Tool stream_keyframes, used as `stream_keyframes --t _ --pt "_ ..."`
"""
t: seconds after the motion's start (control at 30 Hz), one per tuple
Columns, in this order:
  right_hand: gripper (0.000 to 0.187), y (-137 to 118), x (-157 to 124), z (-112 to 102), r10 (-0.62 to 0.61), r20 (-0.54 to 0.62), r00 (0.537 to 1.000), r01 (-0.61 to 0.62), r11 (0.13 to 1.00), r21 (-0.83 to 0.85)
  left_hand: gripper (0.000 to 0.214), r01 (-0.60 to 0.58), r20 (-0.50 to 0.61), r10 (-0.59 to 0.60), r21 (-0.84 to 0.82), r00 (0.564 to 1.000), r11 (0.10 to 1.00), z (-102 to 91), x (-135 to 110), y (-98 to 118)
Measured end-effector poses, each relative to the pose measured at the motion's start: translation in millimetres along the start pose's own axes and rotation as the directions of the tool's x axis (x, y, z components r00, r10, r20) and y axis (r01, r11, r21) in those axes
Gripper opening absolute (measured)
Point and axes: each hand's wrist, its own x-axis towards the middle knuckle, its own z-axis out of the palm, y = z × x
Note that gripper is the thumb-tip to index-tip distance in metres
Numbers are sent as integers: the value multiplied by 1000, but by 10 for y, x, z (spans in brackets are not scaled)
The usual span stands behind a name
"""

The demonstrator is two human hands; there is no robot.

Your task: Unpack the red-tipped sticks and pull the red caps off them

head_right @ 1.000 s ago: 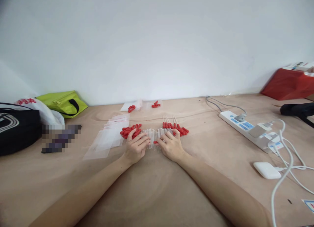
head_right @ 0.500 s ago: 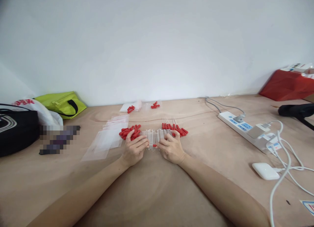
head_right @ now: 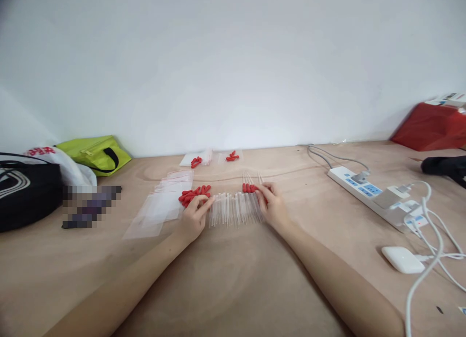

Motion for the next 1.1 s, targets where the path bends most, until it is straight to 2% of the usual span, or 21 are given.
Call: stream_keyframes --t 0.1,0.23,0.33,0.47,0.57,0.77,0.9,1.1 --pt "31 143 99 -14 174 -104 979 -175 984 -5 39 2 3 -2 8 1000 1000 35 88 17" --pt "32 334 185 -111 377 -143 915 -385 923 -27 31 -38 -12 38 -35 999 999 80 203 88" --pt "30 433 199 -190 491 -95 866 -498 865 -64 25 -95 -29 94 -55 995 994 125 247 168" --pt "34 509 196 -236 612 41 789 -606 788 -108 23 -171 15 172 -54 985 984 175 265 258" --pt "35 528 191 -225 641 65 764 -623 761 -180 23 -190 84 196 -77 977 979 193 265 311" --pt "33 467 183 -207 586 96 804 -539 788 -297 17 -139 215 179 -189 960 972 161 246 403" --pt "35 421 186 -216 569 127 812 -514 802 -304 16 -79 244 138 -238 960 968 125 230 432" --pt "31 443 197 -208 612 48 789 -576 765 -289 23 -51 249 128 -293 960 955 117 206 438"
